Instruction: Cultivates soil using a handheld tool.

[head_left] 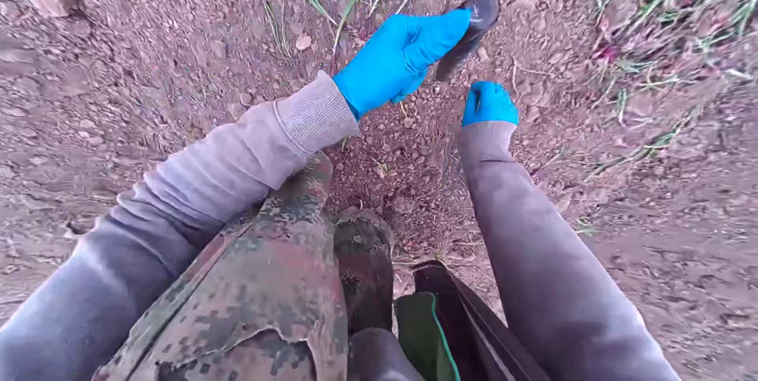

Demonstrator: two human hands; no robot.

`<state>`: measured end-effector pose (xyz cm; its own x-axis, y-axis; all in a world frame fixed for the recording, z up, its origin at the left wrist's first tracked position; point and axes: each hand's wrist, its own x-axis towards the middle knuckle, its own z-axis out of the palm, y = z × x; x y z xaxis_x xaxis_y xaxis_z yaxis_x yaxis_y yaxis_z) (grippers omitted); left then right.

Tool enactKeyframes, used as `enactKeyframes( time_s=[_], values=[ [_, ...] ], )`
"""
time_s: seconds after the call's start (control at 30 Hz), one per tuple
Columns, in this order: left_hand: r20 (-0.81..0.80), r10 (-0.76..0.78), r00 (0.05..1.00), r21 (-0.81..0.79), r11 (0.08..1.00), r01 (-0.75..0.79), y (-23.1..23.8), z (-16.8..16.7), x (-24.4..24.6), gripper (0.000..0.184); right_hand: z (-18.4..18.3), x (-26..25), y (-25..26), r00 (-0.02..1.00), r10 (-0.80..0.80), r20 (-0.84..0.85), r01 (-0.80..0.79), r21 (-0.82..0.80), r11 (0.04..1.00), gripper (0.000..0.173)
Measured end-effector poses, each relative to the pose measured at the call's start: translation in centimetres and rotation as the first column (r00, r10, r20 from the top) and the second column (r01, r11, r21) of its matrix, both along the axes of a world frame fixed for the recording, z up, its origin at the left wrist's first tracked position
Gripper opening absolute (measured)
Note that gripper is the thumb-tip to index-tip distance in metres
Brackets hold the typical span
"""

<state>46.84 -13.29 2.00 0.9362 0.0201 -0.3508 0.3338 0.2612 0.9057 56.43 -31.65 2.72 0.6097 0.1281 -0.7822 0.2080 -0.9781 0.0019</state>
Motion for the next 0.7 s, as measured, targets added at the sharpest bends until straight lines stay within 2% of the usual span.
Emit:
enactKeyframes(
  time_s=[0.07,0.13,0.2,0.27,0.3,0.37,0.43,0.5,0.53,0.57,0.63,0.7],
  values=[
    [-0.157,-0.153,0.976,0.057,0.985,0.163,-2.1,-6.3,0.8,0.048,-5.6,1.5,-2.9,0.968,0.211,0.139,-0.216,0.024,0.976,0.039],
    [-0.198,-0.210,0.958,0.051,0.973,0.224,-2.8,-10.2,-0.3,0.058,-8.7,2.4,-1.9,0.933,0.348,0.092,-0.350,0.003,0.937,0.036],
    [-0.137,-0.131,0.982,0.013,0.991,0.134,-2.3,-10.2,-1.7,0.063,-11.7,2.1,-0.1,0.884,0.465,-0.044,-0.467,-0.060,0.882,0.034],
    [-0.051,0.010,0.999,-0.029,1.000,-0.012,-0.4,-7.8,-3.2,0.054,-14.4,1.0,0.8,0.854,0.503,-0.131,-0.514,-0.068,0.855,0.031],
    [0.000,0.075,0.997,-0.047,0.996,-0.075,1.0,-6.4,-3.8,0.051,-15.3,0.6,0.9,0.859,0.501,-0.107,-0.508,-0.042,0.861,0.030],
    [0.058,0.155,0.986,-0.099,0.984,-0.149,3.3,-3.9,-5.7,0.053,-15.2,-0.2,0.1,0.866,0.497,0.056,-0.499,0.035,0.866,0.035],
    [0.057,0.220,0.974,-0.118,0.970,-0.212,4.3,-3.2,-7.4,0.055,-14.1,1.0,0.7,0.862,0.478,0.170,-0.496,0.081,0.865,0.038],
    [0.000,0.230,0.973,-0.054,0.972,-0.229,4.0,-4.2,-8.4,0.061,-13.6,4.2,3.0,0.887,0.426,0.181,-0.440,0.045,0.897,0.053],
    [-0.044,0.214,0.976,-0.039,0.976,-0.216,3.6,-5.4,-9.0,0.076,-13.8,5.9,4.2,0.892,0.419,0.168,-0.428,0.017,0.904,0.060],
    [-0.079,0.200,0.977,-0.019,0.979,-0.202,3.2,-6.8,-9.5,0.083,-14.2,7.5,5.3,0.889,0.431,0.156,-0.436,0.002,0.900,0.058],
    [-0.085,0.223,0.971,-0.047,0.973,-0.228,3.1,-8.9,-10.5,0.088,-14.5,9.4,6.9,0.872,0.465,0.155,-0.469,-0.008,0.883,0.041],
    [-0.073,0.294,0.953,-0.105,0.948,-0.300,4.2,-8.8,-11.1,0.087,-14.8,9.4,7.1,0.843,0.515,0.154,-0.521,-0.001,0.853,0.032]
  ],
)
